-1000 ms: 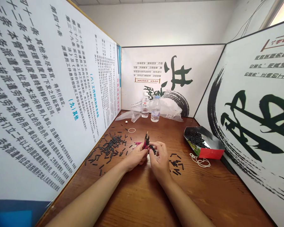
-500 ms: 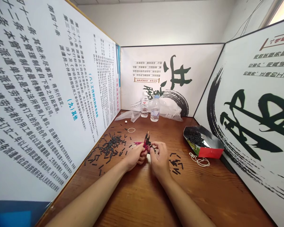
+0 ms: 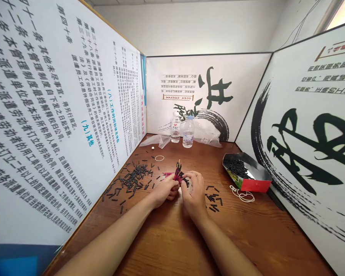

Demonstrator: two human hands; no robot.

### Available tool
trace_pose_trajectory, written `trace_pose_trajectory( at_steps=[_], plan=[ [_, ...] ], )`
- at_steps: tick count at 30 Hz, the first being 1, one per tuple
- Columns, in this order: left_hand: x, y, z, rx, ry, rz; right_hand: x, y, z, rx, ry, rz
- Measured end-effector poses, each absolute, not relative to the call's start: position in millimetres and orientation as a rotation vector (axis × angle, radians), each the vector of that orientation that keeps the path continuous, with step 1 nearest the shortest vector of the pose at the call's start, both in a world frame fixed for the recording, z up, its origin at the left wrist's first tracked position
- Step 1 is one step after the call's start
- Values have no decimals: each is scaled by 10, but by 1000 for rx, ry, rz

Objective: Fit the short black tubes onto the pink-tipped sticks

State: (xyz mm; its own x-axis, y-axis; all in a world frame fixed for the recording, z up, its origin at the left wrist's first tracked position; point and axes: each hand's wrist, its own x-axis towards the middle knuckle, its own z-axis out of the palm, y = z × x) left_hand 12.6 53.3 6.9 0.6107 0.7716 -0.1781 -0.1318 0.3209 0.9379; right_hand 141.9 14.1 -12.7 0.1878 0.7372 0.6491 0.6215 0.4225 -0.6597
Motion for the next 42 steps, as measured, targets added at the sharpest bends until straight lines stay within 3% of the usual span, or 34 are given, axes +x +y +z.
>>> trace_pose_trajectory(
  at_steps=[42],
  plan=[
    [109,578,-15,1005,632,754,1419,161,-137,-1355,-1441,335]
  ],
)
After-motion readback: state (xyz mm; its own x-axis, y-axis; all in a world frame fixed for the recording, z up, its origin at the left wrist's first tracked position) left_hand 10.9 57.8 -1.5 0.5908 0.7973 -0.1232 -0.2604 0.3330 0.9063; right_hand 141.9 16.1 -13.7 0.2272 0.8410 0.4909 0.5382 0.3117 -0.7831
